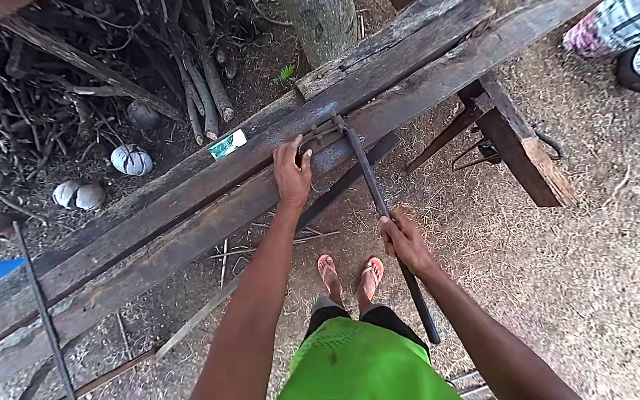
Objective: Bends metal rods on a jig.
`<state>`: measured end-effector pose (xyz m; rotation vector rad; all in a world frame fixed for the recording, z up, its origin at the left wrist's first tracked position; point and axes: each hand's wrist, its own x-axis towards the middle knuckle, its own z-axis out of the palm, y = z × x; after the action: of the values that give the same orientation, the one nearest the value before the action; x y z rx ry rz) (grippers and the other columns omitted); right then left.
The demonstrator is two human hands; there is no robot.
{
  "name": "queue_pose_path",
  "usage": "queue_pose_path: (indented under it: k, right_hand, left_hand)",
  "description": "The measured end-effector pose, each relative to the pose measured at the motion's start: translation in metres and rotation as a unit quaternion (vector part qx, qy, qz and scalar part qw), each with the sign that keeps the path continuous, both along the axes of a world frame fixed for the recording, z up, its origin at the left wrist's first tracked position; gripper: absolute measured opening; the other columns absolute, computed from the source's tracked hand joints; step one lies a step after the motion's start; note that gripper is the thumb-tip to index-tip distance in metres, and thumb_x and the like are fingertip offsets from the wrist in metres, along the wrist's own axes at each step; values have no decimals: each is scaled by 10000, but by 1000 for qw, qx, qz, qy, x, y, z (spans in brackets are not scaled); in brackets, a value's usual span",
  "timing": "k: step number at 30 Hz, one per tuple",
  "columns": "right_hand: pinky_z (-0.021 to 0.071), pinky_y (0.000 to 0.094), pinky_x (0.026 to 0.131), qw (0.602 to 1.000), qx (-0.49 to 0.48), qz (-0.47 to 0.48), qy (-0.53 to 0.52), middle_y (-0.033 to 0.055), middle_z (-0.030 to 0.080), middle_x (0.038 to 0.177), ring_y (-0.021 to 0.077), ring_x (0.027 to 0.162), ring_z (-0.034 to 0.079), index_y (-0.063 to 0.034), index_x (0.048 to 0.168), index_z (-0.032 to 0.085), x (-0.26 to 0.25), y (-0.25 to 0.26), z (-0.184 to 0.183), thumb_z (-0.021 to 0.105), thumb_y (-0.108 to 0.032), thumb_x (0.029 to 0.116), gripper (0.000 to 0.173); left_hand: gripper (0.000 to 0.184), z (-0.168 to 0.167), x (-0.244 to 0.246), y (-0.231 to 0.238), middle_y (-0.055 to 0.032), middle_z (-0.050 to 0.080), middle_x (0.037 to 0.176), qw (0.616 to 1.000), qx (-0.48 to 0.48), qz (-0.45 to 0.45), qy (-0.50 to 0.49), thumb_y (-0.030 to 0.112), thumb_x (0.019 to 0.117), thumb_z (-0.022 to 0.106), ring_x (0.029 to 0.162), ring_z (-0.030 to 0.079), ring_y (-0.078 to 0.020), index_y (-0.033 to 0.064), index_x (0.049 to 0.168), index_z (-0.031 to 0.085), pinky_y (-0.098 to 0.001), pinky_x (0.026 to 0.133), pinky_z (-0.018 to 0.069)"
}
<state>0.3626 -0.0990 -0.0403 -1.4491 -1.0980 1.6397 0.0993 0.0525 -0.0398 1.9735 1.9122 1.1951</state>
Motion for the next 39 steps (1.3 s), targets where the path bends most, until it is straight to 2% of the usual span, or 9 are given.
queue_pose_path:
  k: [2, 5, 10, 14, 16, 21, 26, 32, 39]
  right_hand:
    - [457, 266, 450, 1000, -3, -6, 12, 1, 521, 686, 105, 477, 477, -25, 1303, 533, -1, 0, -2, 424, -279, 1105, 340]
    - [455, 264, 454, 1000, 2, 0, -6, -1, 522, 692, 103, 488, 482, -28, 1317, 523, -1, 0, -4, 422, -285, 1104, 349]
    - [520, 358, 549, 982, 56, 44, -174, 29, 582, 751, 148, 564, 562, -75, 1330, 558, 6, 5, -11, 467, -396, 1079, 418]
    - [443, 255, 426, 999, -15, 32, 35, -12, 484, 659, 98, 449, 448, -58, 1230, 522, 3, 11, 2, 372, -305, 1112, 312]
    - [419, 242, 408, 996, -32, 28, 84, -21, 462, 640, 90, 431, 418, -61, 1209, 532, 2, 13, 3, 329, -300, 1116, 327]
    - [416, 251, 406, 996, -37, 13, 78, -20, 455, 633, 95, 429, 414, -46, 1241, 538, -3, 9, 0, 305, -313, 1118, 375]
    - [408, 248, 406, 995, -48, 0, 83, -20, 444, 629, 93, 428, 404, -55, 1207, 530, -10, 5, -1, 305, -319, 1122, 357]
    - [399, 245, 396, 994, -70, -18, 86, -29, 423, 600, 85, 412, 385, -52, 1149, 549, -21, 4, 3, 298, -314, 1126, 364]
    - [367, 223, 390, 992, -88, -27, 85, -47, 386, 556, 67, 397, 363, -87, 958, 549, -27, 4, 4, 296, -360, 1124, 407]
  left_hand:
    - [455, 0, -1, -1, -136, 702, 1263, 1000, -2, 7, -19, 195, 995, 666, 1206, 648, -243, 49, 1419, 592, -381, 1060, 502]
    - [471, -1, -4, -2, -111, 717, 1262, 999, 9, 4, -33, 183, 990, 678, 1195, 665, -208, 48, 1431, 583, -350, 1044, 519]
    - [466, 4, -7, -5, -110, 722, 1262, 999, -6, -10, -40, 174, 988, 680, 1116, 696, -192, 44, 1425, 585, -343, 973, 550]
    - [465, 1, -7, -3, -113, 719, 1269, 998, -15, -13, -53, 168, 989, 672, 1118, 694, -193, 35, 1425, 580, -345, 975, 546]
    - [451, 4, -7, -2, -128, 711, 1280, 999, -22, -12, -47, 162, 994, 658, 1147, 686, -209, 30, 1419, 584, -352, 995, 541]
    - [349, 2, 4, 2, -184, 618, 1145, 999, -35, 14, 26, 174, 1024, 553, 1097, 599, -290, 75, 1335, 678, -377, 983, 501]
    - [319, 0, 8, 4, -174, 620, 1176, 997, -30, 31, 65, 251, 1060, 545, 1156, 576, -316, 83, 1285, 697, -398, 1033, 471]
    - [326, 1, 13, 4, -179, 623, 1168, 991, -45, 66, 112, 234, 1071, 494, 1090, 608, -334, 82, 1284, 688, -441, 935, 507]
    - [339, 2, 12, 4, -187, 618, 1150, 991, -50, 60, 109, 222, 1064, 492, 1057, 612, -338, 88, 1311, 681, -455, 909, 506]
